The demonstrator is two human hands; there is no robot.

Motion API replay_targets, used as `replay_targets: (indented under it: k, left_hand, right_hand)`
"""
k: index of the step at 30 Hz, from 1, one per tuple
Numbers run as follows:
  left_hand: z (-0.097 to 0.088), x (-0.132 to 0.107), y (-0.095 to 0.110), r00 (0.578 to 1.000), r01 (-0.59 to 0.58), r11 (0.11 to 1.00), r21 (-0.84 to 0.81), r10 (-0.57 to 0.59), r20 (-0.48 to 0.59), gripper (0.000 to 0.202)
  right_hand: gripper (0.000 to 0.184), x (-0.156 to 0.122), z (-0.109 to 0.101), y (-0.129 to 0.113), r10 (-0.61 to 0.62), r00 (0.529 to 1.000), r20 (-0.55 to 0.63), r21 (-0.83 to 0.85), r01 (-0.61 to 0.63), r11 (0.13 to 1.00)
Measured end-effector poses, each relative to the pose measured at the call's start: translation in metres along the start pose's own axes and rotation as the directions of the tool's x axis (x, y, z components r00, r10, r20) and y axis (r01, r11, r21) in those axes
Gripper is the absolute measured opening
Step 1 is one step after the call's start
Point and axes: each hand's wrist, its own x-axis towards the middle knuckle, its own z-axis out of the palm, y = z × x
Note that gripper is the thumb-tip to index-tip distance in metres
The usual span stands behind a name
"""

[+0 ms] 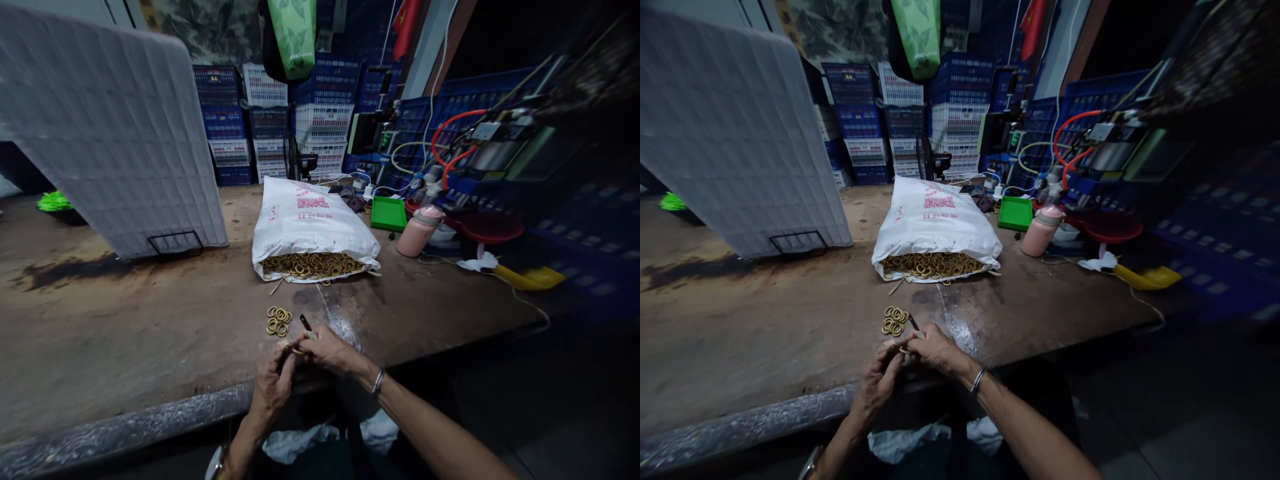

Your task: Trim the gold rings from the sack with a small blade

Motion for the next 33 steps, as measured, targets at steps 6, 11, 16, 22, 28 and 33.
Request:
replay_targets:
  k: [6, 11, 16, 22, 28, 33]
  left_hand:
    - [-0.004, 0.001, 0.016, 0.998, 0.063, 0.991, 0.114, -0.063, 0.001, 0.014]
    - [-0.004, 0.002, 0.027, 0.985, 0.169, 0.985, -0.029, -0.168, 0.033, 0.012]
    - [-0.002, 0.002, 0.034, 0.858, 0.513, 0.819, -0.257, -0.479, 0.184, 0.024]
    - [-0.001, -0.004, 0.03, 0.763, 0.642, 0.575, -0.507, -0.549, 0.342, 0.029]
    - [0.001, -0.003, 0.03, 0.76, 0.634, 0.563, -0.531, -0.581, 0.292, 0.032]
    - [0.002, -0.002, 0.027, 0.766, 0.629, 0.599, -0.496, -0.589, 0.26, 0.034]
  right_hand:
    - [0.02, -0.009, 0.004, -0.006, -0.134, 0.986, -0.097, -0.122, 0.122, 0.985]
    - [0.02, -0.008, 0.008, -0.008, -0.239, 0.955, -0.177, -0.345, 0.167, 0.924]
    - [0.023, -0.004, 0.01, -0.007, -0.215, 0.955, -0.204, -0.336, 0.138, 0.932]
    - [0.021, -0.006, 0.009, -0.009, -0.22, 0.962, -0.161, -0.281, 0.169, 0.945]
    - [0.015, -0.011, 0.006, -0.006, -0.333, 0.933, -0.135, -0.506, 0.224, 0.833]
    - [0.029, -0.02, 0.008, -0.006, -0.332, 0.943, 0.011, -0.73, 0.235, 0.642]
